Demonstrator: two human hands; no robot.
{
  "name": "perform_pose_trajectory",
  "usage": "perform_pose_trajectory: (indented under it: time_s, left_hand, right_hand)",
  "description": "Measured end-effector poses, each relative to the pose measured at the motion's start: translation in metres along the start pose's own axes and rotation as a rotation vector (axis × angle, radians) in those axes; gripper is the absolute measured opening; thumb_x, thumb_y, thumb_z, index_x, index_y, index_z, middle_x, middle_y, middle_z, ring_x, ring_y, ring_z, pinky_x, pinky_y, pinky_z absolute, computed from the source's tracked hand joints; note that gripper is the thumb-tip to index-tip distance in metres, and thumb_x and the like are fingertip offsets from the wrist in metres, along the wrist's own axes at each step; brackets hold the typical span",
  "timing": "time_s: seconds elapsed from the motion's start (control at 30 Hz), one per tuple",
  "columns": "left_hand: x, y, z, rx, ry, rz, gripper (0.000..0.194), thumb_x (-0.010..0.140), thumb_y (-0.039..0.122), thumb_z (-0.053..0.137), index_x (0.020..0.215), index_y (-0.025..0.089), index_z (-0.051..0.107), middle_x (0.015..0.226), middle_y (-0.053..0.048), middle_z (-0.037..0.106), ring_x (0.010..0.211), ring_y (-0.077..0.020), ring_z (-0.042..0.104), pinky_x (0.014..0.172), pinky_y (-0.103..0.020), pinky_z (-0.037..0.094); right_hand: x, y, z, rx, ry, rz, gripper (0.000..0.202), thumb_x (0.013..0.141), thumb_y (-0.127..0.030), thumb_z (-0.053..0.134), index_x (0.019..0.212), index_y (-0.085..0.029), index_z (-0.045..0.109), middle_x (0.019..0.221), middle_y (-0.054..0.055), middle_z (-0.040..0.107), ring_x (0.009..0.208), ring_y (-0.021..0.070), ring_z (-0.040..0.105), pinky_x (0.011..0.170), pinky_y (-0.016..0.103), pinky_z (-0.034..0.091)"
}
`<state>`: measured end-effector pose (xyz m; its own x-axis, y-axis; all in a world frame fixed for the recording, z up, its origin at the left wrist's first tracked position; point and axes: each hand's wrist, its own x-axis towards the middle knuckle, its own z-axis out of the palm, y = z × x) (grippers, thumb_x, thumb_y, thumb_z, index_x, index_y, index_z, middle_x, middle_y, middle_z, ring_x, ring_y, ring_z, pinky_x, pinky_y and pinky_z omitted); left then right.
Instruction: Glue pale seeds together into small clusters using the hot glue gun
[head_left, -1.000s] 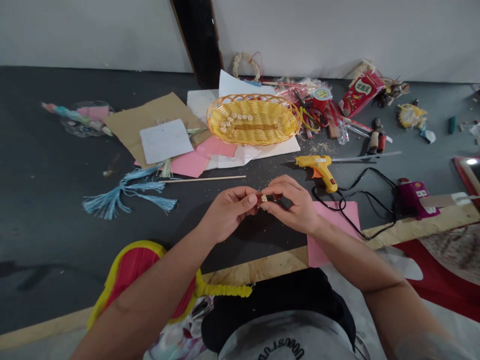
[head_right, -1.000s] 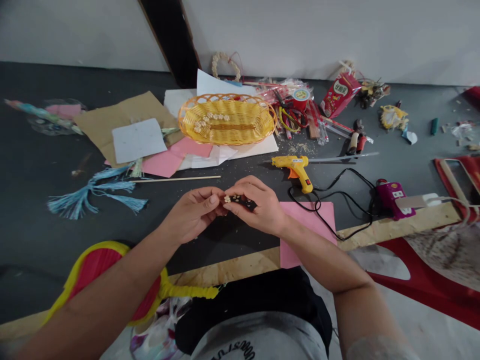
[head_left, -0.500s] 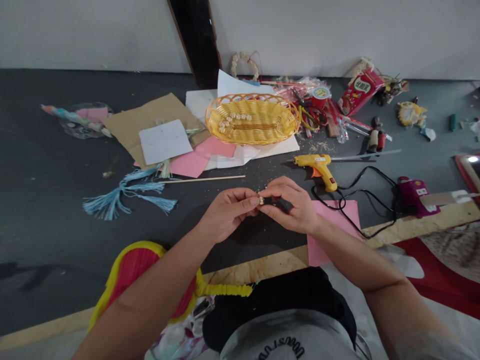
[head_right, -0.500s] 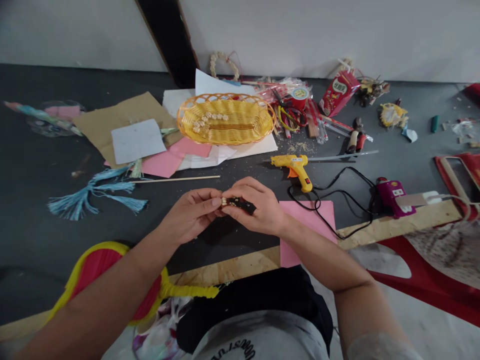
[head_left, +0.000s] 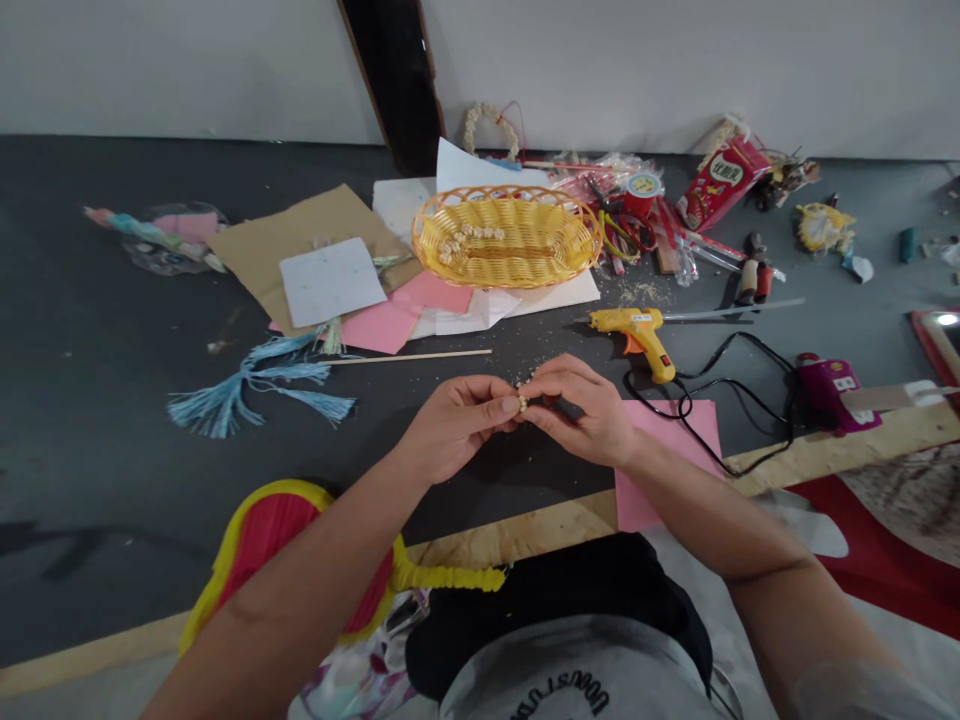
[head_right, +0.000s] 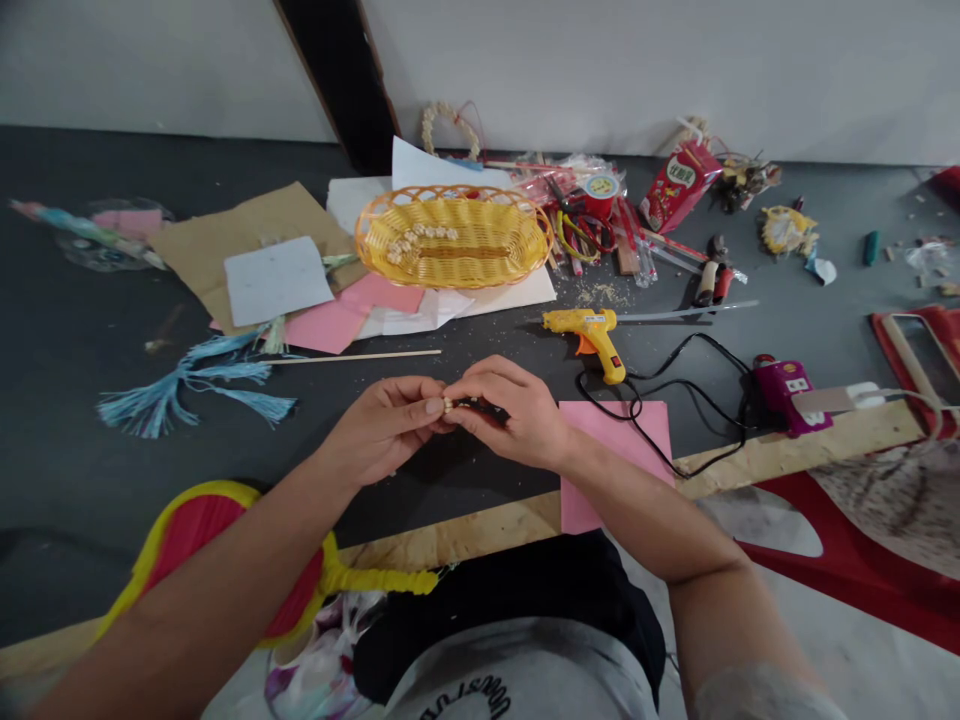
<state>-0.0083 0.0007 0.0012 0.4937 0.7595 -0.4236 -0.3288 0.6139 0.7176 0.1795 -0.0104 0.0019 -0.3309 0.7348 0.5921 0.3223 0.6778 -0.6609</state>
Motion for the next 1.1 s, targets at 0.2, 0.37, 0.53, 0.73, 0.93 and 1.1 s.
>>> perform_pose_trajectory:
  time_s: [0.2, 0.37, 0.53, 0.73, 0.93, 1.1]
  left_hand:
    - [0.0, -0.0005, 0.0005, 0.009, -0.009, 0.016, 0.03, 0.059, 0.033, 0.092, 0.061, 0.012, 0.071, 0.059, 0.0, 0.065, 0.056, -0.0059, 0.058, 0.057, -0.015, 0.045]
    - [0.0014, -0.0025, 0.001, -0.004, -0.007, 0.037, 0.029, 0.057, 0.033, 0.093, 0.062, 0.012, 0.074, 0.059, 0.0, 0.066, 0.056, -0.0059, 0.058, 0.056, -0.015, 0.045]
    - [0.0012, -0.0035, 0.0002, -0.04, 0.029, 0.042, 0.031, 0.053, 0.033, 0.095, 0.073, 0.015, 0.08, 0.067, -0.003, 0.073, 0.058, -0.0078, 0.063, 0.059, -0.017, 0.05]
    - [0.0008, -0.0011, -0.0004, -0.015, -0.002, 0.082, 0.029, 0.055, 0.03, 0.094, 0.073, 0.014, 0.078, 0.069, -0.003, 0.072, 0.059, -0.0075, 0.061, 0.058, -0.016, 0.049]
    - [-0.0002, 0.0007, -0.0009, 0.002, -0.016, 0.142, 0.027, 0.063, 0.031, 0.09, 0.064, 0.012, 0.07, 0.068, -0.003, 0.068, 0.06, -0.0078, 0.057, 0.057, -0.017, 0.046]
    - [-0.0012, 0.0028, -0.0004, -0.022, -0.046, 0.14, 0.027, 0.067, 0.032, 0.087, 0.067, 0.012, 0.069, 0.07, -0.004, 0.067, 0.06, -0.0089, 0.057, 0.057, -0.019, 0.046]
  right_hand:
    - [-0.0005, 0.0004, -0.0002, 0.003, -0.016, 0.014, 0.011, 0.09, -0.021, 0.066, 0.101, -0.021, 0.067, 0.089, 0.005, 0.069, 0.088, 0.0156, 0.067, 0.077, 0.029, 0.058]
    - [0.0, -0.0007, -0.0005, -0.003, 0.004, -0.004, 0.013, 0.089, -0.02, 0.067, 0.102, -0.022, 0.066, 0.09, 0.005, 0.069, 0.087, 0.0153, 0.067, 0.075, 0.028, 0.057]
    - [0.0008, -0.0021, -0.0031, 0.006, 0.058, 0.034, 0.012, 0.087, -0.02, 0.068, 0.099, -0.021, 0.065, 0.089, 0.004, 0.067, 0.076, 0.0133, 0.062, 0.065, 0.027, 0.053]
    - [-0.0016, 0.0035, -0.004, 0.137, 0.205, 0.181, 0.01, 0.089, -0.021, 0.065, 0.099, -0.022, 0.065, 0.088, 0.003, 0.063, 0.073, 0.0128, 0.056, 0.066, 0.028, 0.049]
    - [-0.0026, 0.0077, -0.0016, 0.248, 0.25, 0.356, 0.012, 0.09, -0.031, 0.065, 0.097, -0.021, 0.065, 0.092, 0.004, 0.062, 0.075, 0.0128, 0.055, 0.064, 0.027, 0.048]
    - [-0.0027, 0.0076, -0.0016, 0.249, 0.233, 0.369, 0.015, 0.09, -0.034, 0.065, 0.097, -0.021, 0.065, 0.092, 0.004, 0.062, 0.076, 0.0126, 0.056, 0.065, 0.027, 0.048]
